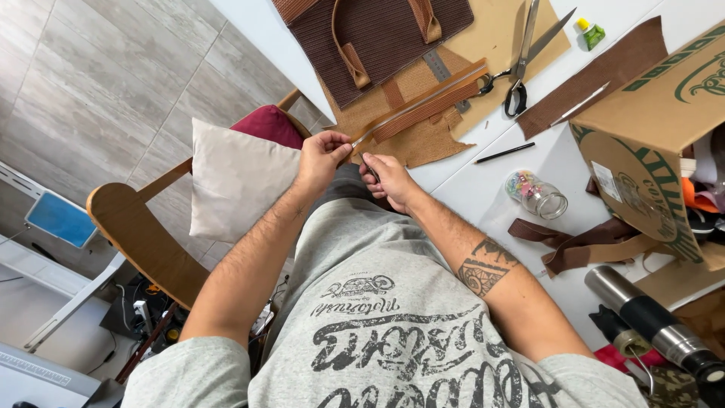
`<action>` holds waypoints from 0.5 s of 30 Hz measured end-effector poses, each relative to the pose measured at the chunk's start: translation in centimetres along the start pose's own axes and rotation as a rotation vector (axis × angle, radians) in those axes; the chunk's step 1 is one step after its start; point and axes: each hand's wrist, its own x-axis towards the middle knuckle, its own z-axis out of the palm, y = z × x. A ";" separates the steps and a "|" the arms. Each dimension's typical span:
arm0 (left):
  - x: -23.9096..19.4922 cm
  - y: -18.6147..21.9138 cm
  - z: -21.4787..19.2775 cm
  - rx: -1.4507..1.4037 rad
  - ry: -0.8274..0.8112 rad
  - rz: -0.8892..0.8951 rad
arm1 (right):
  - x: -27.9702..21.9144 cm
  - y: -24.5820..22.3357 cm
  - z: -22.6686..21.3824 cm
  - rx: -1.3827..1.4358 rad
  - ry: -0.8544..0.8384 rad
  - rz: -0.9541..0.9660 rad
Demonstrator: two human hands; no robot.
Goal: The person retrieves a box of supplies, selects a zipper, and measures it against a woven bag. They then align the zipper along the bag's edge and move to a sewing machine to begin stitching.
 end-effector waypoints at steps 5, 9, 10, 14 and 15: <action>0.1 -0.1 0.1 0.065 -0.014 0.047 | 0.0 0.6 -0.3 0.037 0.024 -0.020; -0.5 0.6 0.6 0.120 -0.019 0.061 | 0.1 0.2 0.0 0.047 0.021 -0.040; -0.4 0.5 0.7 0.133 -0.027 0.065 | 0.3 0.3 0.0 0.059 0.023 -0.049; -0.4 0.4 1.0 0.121 -0.032 0.059 | 0.3 0.3 -0.2 0.077 0.025 -0.066; -0.4 0.3 1.0 0.120 -0.031 0.058 | 0.2 0.3 -0.1 0.076 0.025 -0.064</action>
